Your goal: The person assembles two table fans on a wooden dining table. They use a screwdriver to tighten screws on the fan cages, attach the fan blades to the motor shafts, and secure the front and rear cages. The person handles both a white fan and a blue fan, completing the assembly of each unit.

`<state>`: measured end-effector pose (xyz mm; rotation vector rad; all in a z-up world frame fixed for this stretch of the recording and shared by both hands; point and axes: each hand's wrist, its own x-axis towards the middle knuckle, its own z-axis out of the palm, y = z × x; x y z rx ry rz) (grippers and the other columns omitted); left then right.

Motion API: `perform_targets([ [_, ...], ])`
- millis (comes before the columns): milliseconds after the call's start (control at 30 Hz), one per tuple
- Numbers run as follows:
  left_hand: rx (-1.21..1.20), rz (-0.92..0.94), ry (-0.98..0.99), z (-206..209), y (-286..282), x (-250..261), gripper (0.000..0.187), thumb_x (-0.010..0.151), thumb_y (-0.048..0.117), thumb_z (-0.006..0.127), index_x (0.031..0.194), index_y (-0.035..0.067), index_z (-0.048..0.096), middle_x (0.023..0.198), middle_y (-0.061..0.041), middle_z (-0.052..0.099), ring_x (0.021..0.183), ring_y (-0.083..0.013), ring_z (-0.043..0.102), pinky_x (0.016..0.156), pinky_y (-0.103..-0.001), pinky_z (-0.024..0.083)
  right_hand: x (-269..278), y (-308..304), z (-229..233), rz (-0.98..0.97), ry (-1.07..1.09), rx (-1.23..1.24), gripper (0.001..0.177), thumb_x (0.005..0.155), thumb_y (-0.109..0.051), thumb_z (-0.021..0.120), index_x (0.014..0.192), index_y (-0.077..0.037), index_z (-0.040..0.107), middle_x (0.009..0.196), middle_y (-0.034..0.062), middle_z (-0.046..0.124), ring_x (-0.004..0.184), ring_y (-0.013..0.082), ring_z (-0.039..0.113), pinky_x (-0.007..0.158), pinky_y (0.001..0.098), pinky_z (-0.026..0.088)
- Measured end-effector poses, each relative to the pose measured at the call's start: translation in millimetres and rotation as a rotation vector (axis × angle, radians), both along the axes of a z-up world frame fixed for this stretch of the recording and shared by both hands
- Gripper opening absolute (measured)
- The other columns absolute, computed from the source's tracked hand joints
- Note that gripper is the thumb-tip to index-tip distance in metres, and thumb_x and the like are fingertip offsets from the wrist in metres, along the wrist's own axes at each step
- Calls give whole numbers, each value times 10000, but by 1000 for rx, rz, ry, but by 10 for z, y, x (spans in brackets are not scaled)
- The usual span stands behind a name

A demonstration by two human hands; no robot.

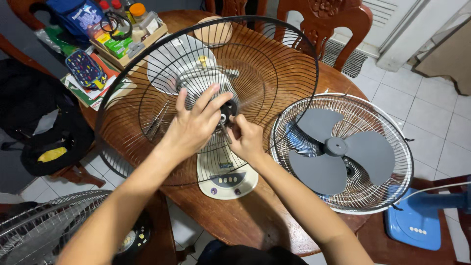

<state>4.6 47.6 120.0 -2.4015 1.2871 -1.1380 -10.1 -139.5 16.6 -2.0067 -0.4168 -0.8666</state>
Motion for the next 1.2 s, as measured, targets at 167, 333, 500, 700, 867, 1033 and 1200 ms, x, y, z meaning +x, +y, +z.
perform_targets([
  [167,128,-31,-26,186,-20,9,137,897,174,638,1016,133,691,1614,-4,445,1571,-229,267,1225,-630,-52,-51,57,-44,-17,9,8,276,792,-59,751,1033,-50,615,575,44,562,462,192,589,470,331,461],
  [333,163,-41,5,232,-48,20,165,877,179,642,1024,134,700,1611,-6,447,1571,-240,262,1225,-629,-36,-46,44,-96,-37,22,-30,310,770,-76,745,1052,-72,615,571,31,562,458,193,586,465,345,449],
  [500,167,-45,12,248,-42,15,185,859,175,642,1025,130,708,1599,3,458,1566,-246,269,1214,-636,-31,-53,8,-64,-22,29,-96,361,769,-117,744,1097,-82,595,593,27,570,483,198,603,475,357,456],
  [700,204,111,-254,381,17,-167,426,905,297,658,1292,133,728,1662,13,405,1567,-181,268,1206,-610,-103,-188,-128,137,96,48,-162,396,905,-167,687,1282,-88,591,692,34,656,564,217,667,536,355,516],
  [867,-287,-29,243,219,-94,-672,542,870,322,754,1365,111,691,1580,-98,476,1481,-313,358,1117,-676,79,-510,-653,64,24,249,-193,500,894,-244,710,1360,-113,584,701,65,694,590,237,678,543,374,515],
  [1033,-392,-364,292,-371,-637,-940,365,870,179,770,1228,161,700,1384,-89,621,1335,-281,525,1150,-561,356,-946,-1494,-436,-192,378,-245,240,917,-290,725,1138,-198,713,860,43,748,686,234,710,627,376,552],
  [1200,-302,-492,756,-1009,-1294,-1023,325,820,137,731,1127,38,687,1303,-152,653,1243,-340,593,1059,-518,423,-1403,-2311,-1007,-491,613,-323,327,833,-304,764,1102,-126,708,1011,93,721,987,301,684,777,452,551],
])
